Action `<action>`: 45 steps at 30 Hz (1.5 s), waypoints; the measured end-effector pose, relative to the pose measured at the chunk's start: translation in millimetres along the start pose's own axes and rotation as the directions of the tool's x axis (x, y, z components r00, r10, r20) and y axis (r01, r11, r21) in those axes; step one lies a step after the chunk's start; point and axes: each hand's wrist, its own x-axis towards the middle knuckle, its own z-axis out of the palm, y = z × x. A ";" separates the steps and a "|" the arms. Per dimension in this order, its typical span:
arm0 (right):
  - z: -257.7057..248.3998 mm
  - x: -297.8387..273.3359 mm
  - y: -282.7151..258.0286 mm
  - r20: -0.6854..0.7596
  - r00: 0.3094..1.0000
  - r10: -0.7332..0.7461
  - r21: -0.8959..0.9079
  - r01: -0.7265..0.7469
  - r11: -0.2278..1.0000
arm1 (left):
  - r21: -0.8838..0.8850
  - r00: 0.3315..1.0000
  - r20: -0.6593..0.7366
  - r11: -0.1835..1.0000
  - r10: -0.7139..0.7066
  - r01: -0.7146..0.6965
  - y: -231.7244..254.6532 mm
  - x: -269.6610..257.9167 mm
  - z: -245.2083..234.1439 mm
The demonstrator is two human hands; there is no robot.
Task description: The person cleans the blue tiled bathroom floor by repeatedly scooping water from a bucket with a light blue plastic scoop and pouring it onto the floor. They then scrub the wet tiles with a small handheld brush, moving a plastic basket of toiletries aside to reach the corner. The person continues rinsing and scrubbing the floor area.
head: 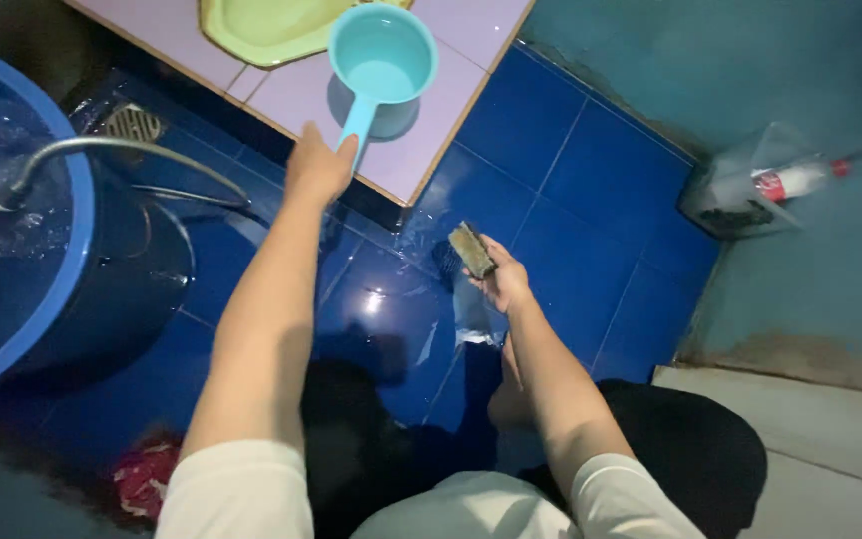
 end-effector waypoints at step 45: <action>148.5 20.6 -36.1 0.052 0.991 -0.123 0.212 0.110 0.971 | 0.061 0.962 0.121 0.969 -0.243 0.237 53.6 -106.1 -127.3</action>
